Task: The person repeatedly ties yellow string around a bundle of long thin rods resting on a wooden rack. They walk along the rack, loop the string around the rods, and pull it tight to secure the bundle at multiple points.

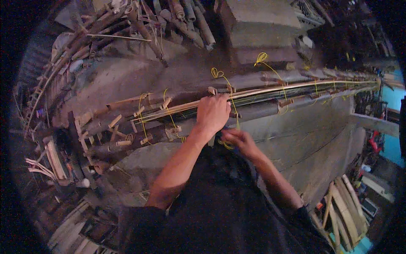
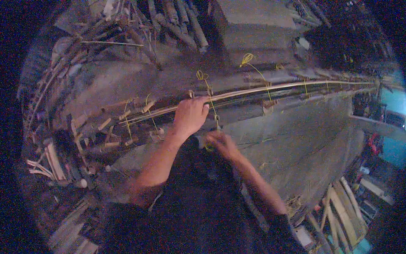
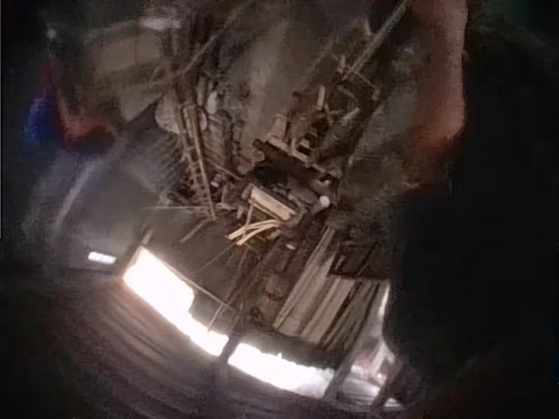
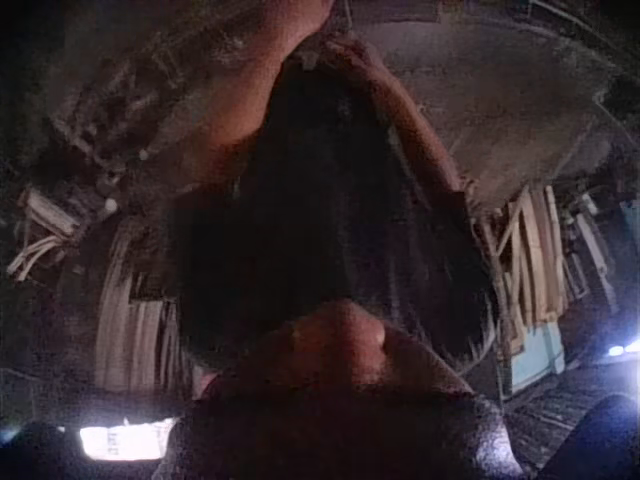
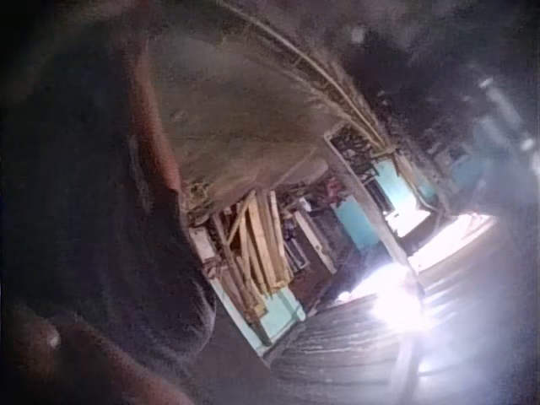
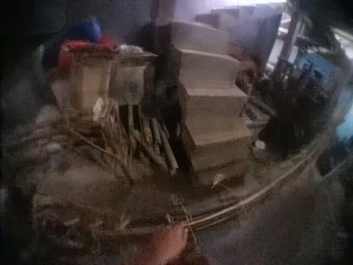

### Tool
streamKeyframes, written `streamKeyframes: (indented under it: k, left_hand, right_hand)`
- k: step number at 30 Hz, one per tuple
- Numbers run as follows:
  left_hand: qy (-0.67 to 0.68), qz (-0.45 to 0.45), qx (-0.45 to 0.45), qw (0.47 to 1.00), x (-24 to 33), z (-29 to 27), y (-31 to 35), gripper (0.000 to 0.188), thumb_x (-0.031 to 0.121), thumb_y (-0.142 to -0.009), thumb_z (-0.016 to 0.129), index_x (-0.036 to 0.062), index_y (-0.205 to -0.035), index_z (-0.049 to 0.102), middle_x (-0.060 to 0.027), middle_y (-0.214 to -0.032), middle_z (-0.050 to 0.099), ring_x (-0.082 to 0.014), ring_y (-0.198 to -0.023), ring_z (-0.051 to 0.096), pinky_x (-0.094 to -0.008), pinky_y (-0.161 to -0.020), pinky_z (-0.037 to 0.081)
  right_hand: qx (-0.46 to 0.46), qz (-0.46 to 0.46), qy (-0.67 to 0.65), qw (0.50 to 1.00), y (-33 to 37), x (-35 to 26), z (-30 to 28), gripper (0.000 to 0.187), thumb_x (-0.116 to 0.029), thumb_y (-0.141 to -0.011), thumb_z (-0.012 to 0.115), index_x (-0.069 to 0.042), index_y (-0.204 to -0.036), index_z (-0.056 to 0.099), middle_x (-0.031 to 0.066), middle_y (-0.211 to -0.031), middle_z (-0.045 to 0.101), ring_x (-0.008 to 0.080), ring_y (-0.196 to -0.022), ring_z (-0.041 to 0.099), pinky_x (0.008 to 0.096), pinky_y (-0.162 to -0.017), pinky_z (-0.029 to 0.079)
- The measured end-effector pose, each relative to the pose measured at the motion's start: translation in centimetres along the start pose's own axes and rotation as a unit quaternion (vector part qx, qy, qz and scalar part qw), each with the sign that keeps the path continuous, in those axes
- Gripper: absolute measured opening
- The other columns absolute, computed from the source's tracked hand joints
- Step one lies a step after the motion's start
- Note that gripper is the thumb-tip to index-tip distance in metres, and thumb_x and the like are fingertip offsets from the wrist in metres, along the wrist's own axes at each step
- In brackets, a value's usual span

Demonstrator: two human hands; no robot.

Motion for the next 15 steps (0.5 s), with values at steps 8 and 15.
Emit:
streamKeyframes:
  k: [8, 15]
  left_hand:
    - [0.012, 0.011, 0.336, 0.942, -3.5, 1.8, 0.9, 0.022, 0.03, -0.078, 0.062, 0.0106, -0.088, 0.066, -0.0131, -0.075, 0.065, -0.0295, -0.075, 0.064, -0.0426, -0.067, 0.048]
    - [-0.054, -0.047, 0.09, 0.993, -1.4, 0.6, 1.2, 0.028, 0.035, -0.078, 0.063, 0.0105, -0.09, 0.067, -0.018, -0.076, 0.064, -0.0338, -0.072, 0.063, -0.0437, -0.063, 0.049]
  right_hand:
    - [-0.087, -0.616, 0.364, 0.693, 1.3, -36.5, 4.0, 0.021, -0.014, -0.077, 0.061, -0.005, -0.096, 0.06, 0.0123, -0.09, 0.062, 0.0344, -0.087, 0.058, 0.0428, -0.081, 0.045]
    - [-0.081, -0.178, 0.521, 0.831, -16.4, -17.3, -3.7, 0.032, -0.031, -0.084, 0.058, -0.004, -0.101, 0.054, 0.0147, -0.086, 0.063, 0.0289, -0.08, 0.061, 0.0399, -0.069, 0.048]
Point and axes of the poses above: each hand's wrist, its own y-axis away from the middle knuckle, its own z-axis out of the palm, x = y × z, the point moved 5 cm from there along -y, towards the middle knuckle
